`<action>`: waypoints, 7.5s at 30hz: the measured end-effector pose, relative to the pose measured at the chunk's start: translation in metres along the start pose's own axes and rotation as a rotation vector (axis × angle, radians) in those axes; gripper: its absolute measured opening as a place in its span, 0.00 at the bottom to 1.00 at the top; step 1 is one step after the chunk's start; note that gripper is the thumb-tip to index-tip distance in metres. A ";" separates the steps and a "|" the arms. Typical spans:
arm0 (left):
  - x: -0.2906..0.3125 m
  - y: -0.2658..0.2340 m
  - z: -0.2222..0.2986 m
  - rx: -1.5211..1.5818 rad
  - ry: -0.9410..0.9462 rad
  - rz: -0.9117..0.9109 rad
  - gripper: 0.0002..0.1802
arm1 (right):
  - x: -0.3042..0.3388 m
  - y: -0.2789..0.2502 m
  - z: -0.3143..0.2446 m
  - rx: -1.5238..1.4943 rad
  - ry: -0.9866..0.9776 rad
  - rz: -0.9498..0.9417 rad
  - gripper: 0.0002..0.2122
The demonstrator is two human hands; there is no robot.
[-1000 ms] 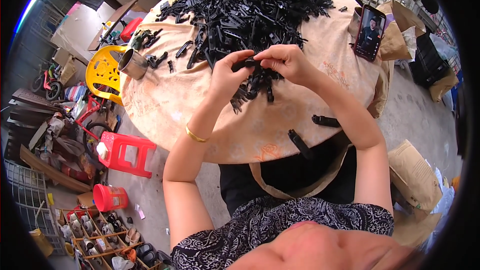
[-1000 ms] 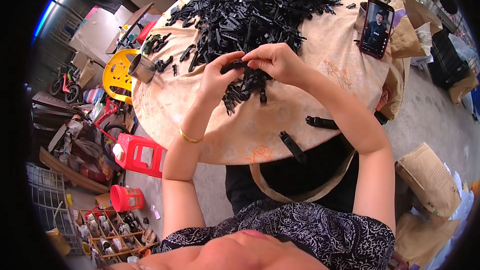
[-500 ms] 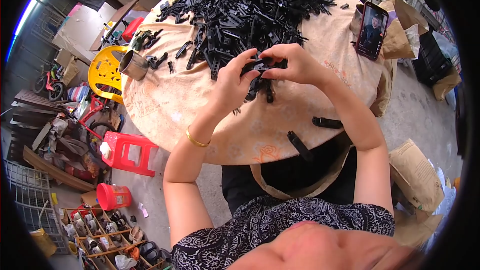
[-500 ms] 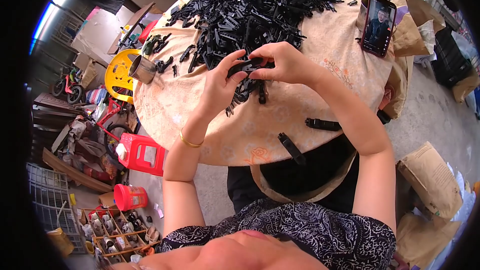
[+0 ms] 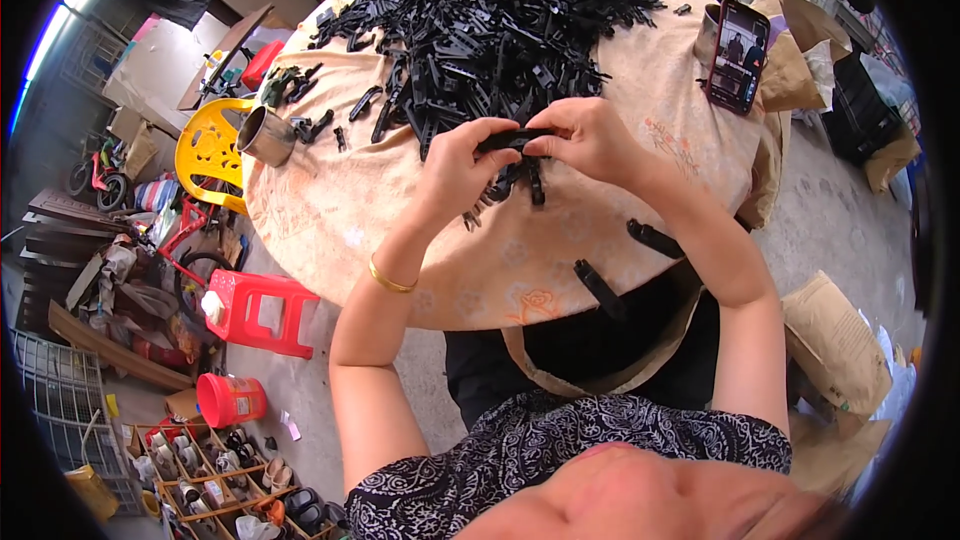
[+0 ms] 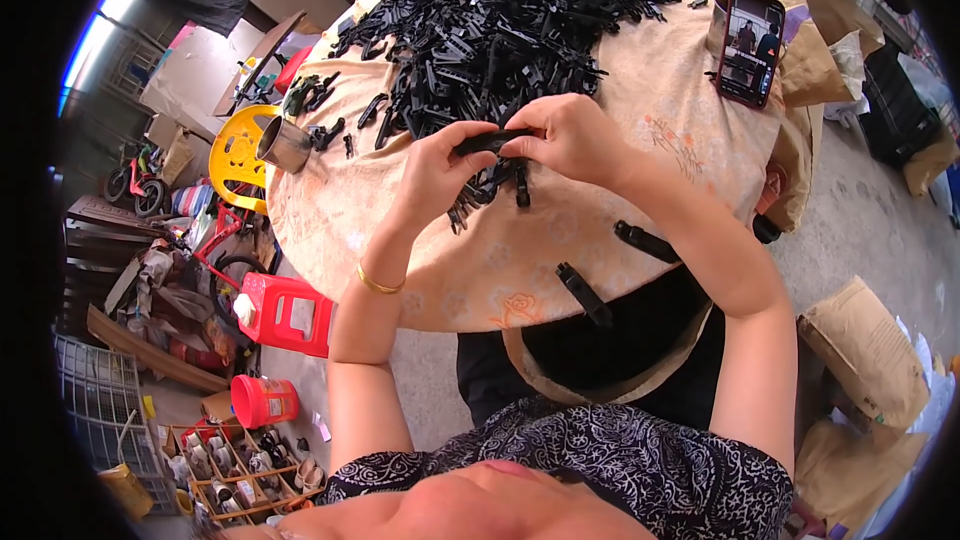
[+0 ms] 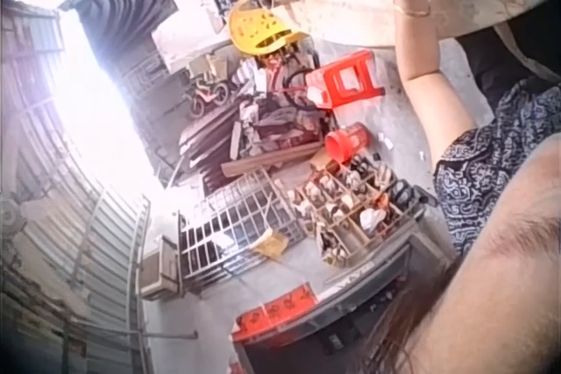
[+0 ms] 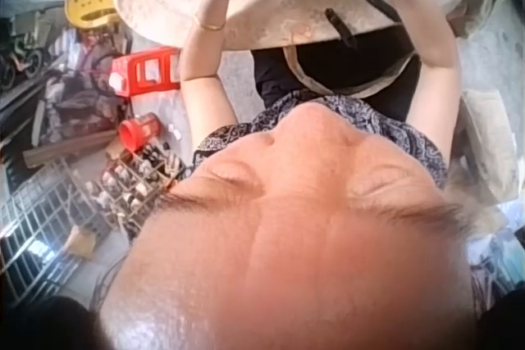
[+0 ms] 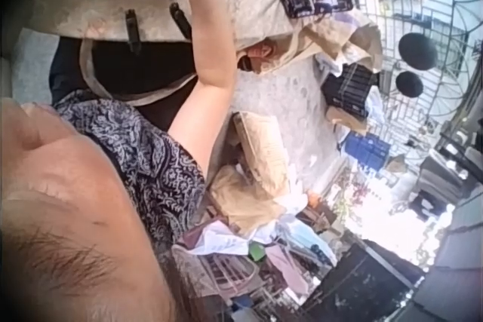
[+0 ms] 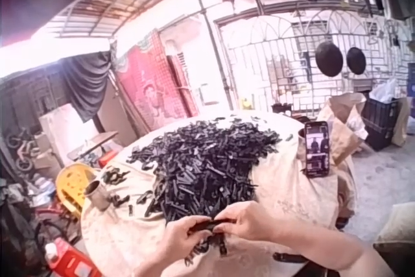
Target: The person assembles black plastic pieces by snapping parts together by hand and stacking the assembled components on the table.
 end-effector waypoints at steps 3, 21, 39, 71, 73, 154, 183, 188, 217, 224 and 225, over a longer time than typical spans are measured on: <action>0.005 0.001 -0.012 0.074 -0.063 -0.127 0.14 | 0.020 0.016 0.003 -0.032 0.117 0.029 0.10; -0.008 -0.004 -0.039 -0.093 -0.081 0.201 0.11 | 0.006 0.036 -0.015 0.203 -0.171 -0.391 0.09; 0.001 0.001 -0.026 0.315 -0.253 0.114 0.14 | -0.011 0.004 -0.011 0.147 -0.147 0.036 0.12; 0.021 0.045 0.048 0.036 0.150 -0.539 0.14 | 0.021 0.046 -0.013 0.120 -0.239 -0.593 0.10; 0.000 0.010 0.017 -0.051 -0.120 -0.273 0.09 | 0.020 0.046 -0.015 0.134 -0.259 -0.576 0.09; 0.009 0.062 0.037 -0.045 0.109 -0.447 0.17 | -0.006 -0.003 0.003 0.131 -0.248 -0.229 0.08; -0.004 0.014 -0.007 -0.351 -0.160 -0.158 0.19 | -0.011 -0.012 0.030 -0.637 0.240 -0.072 0.08; -0.005 -0.009 -0.041 0.180 -0.340 0.145 0.08 | -0.004 0.000 0.009 -0.565 0.149 -0.072 0.08; -0.007 -0.004 0.017 0.116 0.122 0.327 0.12 | -0.005 -0.017 0.007 -0.259 0.067 0.011 0.11; -0.014 0.001 -0.001 0.263 -0.038 0.163 0.12 | -0.003 -0.022 0.006 -0.093 -0.060 0.090 0.10; -0.014 0.002 0.001 0.227 -0.026 0.131 0.12 | -0.003 -0.020 0.003 -0.042 -0.087 0.076 0.11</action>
Point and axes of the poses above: each hand's wrist, its own x-axis away from the middle knuckle, its own y-axis out of the palm, z = x × y, the point moved 9 cm from there along -x, towards the middle knuckle, and after that the axes turned 8 degrees about y, right-handed, at the moved point
